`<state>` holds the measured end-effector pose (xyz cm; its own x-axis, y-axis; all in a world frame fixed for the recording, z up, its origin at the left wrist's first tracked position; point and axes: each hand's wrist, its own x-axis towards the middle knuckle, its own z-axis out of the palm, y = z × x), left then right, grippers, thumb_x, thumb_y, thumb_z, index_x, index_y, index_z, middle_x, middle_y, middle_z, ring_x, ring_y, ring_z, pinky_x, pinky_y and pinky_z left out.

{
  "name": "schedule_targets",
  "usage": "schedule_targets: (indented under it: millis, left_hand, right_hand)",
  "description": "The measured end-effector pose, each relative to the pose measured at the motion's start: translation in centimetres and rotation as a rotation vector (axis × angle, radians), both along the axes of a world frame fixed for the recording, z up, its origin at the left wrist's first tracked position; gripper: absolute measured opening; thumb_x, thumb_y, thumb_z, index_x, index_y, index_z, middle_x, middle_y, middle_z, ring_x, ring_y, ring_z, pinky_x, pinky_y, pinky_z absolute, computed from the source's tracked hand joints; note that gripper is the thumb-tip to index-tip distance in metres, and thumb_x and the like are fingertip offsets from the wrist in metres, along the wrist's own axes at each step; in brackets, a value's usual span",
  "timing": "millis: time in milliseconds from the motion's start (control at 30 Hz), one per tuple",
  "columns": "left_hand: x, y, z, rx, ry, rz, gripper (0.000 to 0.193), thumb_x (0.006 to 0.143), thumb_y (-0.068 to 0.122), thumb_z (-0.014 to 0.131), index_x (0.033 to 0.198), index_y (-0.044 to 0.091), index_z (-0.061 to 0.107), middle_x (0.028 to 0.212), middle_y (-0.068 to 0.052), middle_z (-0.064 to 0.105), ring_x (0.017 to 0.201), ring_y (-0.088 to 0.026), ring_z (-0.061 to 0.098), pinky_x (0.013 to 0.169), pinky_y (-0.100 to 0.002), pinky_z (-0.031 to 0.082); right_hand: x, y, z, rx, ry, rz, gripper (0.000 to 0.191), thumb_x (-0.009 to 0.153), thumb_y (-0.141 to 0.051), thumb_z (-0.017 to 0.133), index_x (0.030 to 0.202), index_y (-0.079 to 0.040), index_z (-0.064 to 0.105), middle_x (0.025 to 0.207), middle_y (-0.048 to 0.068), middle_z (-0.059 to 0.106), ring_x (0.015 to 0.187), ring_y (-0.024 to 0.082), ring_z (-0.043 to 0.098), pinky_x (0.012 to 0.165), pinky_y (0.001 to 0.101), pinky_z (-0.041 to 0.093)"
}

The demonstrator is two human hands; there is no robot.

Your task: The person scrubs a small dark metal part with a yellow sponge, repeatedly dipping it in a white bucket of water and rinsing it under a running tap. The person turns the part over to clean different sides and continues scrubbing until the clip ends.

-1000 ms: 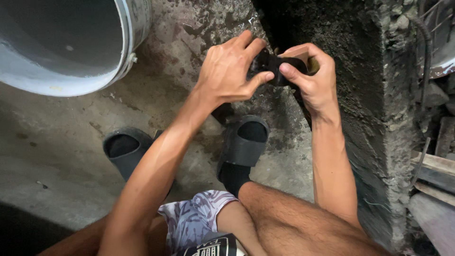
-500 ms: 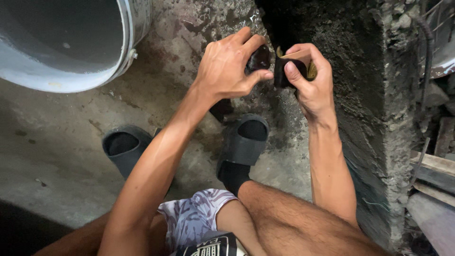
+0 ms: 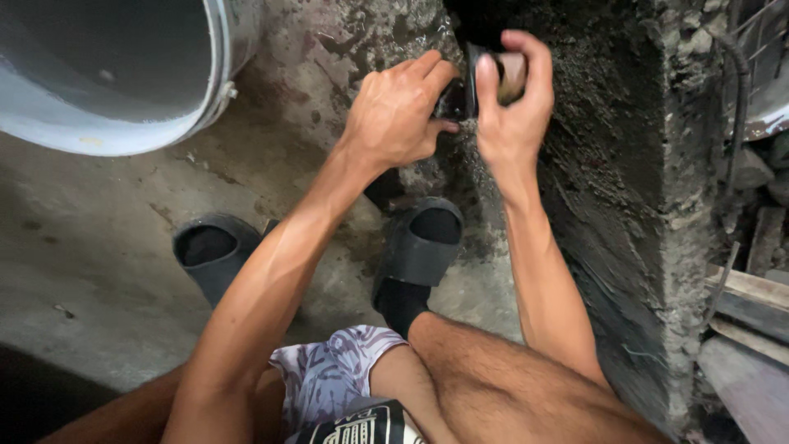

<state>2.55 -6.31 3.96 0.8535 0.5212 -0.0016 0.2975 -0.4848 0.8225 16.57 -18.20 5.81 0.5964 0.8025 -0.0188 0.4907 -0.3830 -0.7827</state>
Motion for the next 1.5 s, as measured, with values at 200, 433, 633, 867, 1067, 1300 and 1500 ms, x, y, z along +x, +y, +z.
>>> schedule_targets:
  millis: [200, 433, 633, 867, 1067, 1300, 1500]
  left_hand:
    - [0.0, 0.3, -1.0, 0.048, 0.022, 0.010, 0.056, 0.063, 0.023, 0.092, 0.107, 0.005, 0.062, 0.101, -0.012, 0.063, 0.093, -0.036, 0.068, 0.065, -0.048, 0.054]
    - [0.7, 0.3, 0.0, 0.029, 0.050, -0.025, 0.047, 0.073, 0.025, 0.091, 0.104, 0.007, 0.061, 0.100, -0.011, 0.062, 0.091, -0.037, 0.067, 0.069, -0.049, 0.053]
    - [0.8, 0.3, -0.5, 0.040, -0.075, -0.012, 0.056, 0.067, 0.025, 0.090, 0.111, 0.006, 0.062, 0.102, -0.013, 0.062, 0.092, -0.039, 0.066, 0.069, -0.049, 0.054]
    - [0.9, 0.1, -0.1, 0.053, -0.081, 0.046, 0.053, 0.064, 0.017, 0.083, 0.112, 0.007, 0.062, 0.101, -0.011, 0.062, 0.094, -0.036, 0.068, 0.072, -0.046, 0.056]
    - [1.2, 0.2, 0.8, 0.051, 0.037, 0.016, 0.054, 0.072, 0.029, 0.093, 0.111, 0.007, 0.063, 0.102, -0.011, 0.062, 0.096, -0.035, 0.067, 0.068, -0.049, 0.052]
    - [0.9, -0.2, 0.3, 0.061, 0.014, 0.032, 0.055, 0.071, 0.029, 0.092, 0.112, 0.006, 0.063, 0.104, -0.011, 0.062, 0.096, -0.034, 0.067, 0.069, -0.047, 0.054]
    - [0.7, -0.2, 0.3, 0.022, 0.025, 0.026, 0.054, 0.068, 0.020, 0.090, 0.114, 0.008, 0.065, 0.103, -0.009, 0.062, 0.097, -0.034, 0.068, 0.070, -0.047, 0.055]
  right_hand:
    - [-1.1, -0.6, -0.5, -0.008, 0.107, -0.062, 0.032, 0.109, -0.018, 0.067, 0.133, -0.002, 0.054, 0.122, 0.011, 0.061, 0.111, 0.020, 0.059, 0.102, 0.0343, 0.050]
    - [-1.1, -0.5, 1.9, -0.072, 0.078, -0.055, 0.030, 0.114, -0.018, 0.069, 0.135, -0.004, 0.052, 0.114, 0.009, 0.063, 0.102, 0.019, 0.060, 0.095, 0.0320, 0.053]
    - [-0.4, 0.8, 1.8, -0.020, 0.066, -0.054, 0.028, 0.110, -0.012, 0.071, 0.130, -0.003, 0.053, 0.108, 0.011, 0.064, 0.098, 0.021, 0.061, 0.092, 0.0325, 0.053]
    - [-0.4, -1.2, 0.6, -0.033, 0.018, -0.029, 0.028, 0.105, -0.008, 0.071, 0.126, -0.002, 0.052, 0.106, 0.011, 0.063, 0.099, 0.021, 0.062, 0.095, 0.0331, 0.053]
    - [3.4, 1.4, -1.8, 0.076, 0.063, 0.025, 0.032, 0.110, -0.007, 0.077, 0.130, -0.001, 0.054, 0.122, 0.009, 0.064, 0.110, 0.019, 0.061, 0.101, 0.0326, 0.052]
    - [4.0, -1.9, -2.2, 0.070, 0.582, -0.115, 0.035, 0.111, -0.010, 0.078, 0.140, -0.001, 0.061, 0.109, 0.001, 0.060, 0.095, 0.011, 0.051, 0.088, 0.0277, 0.044]
    - [-0.8, -0.1, 2.9, -0.095, 0.111, -0.046, 0.032, 0.110, -0.014, 0.072, 0.134, -0.004, 0.054, 0.110, 0.008, 0.066, 0.102, 0.017, 0.064, 0.094, 0.0344, 0.055]
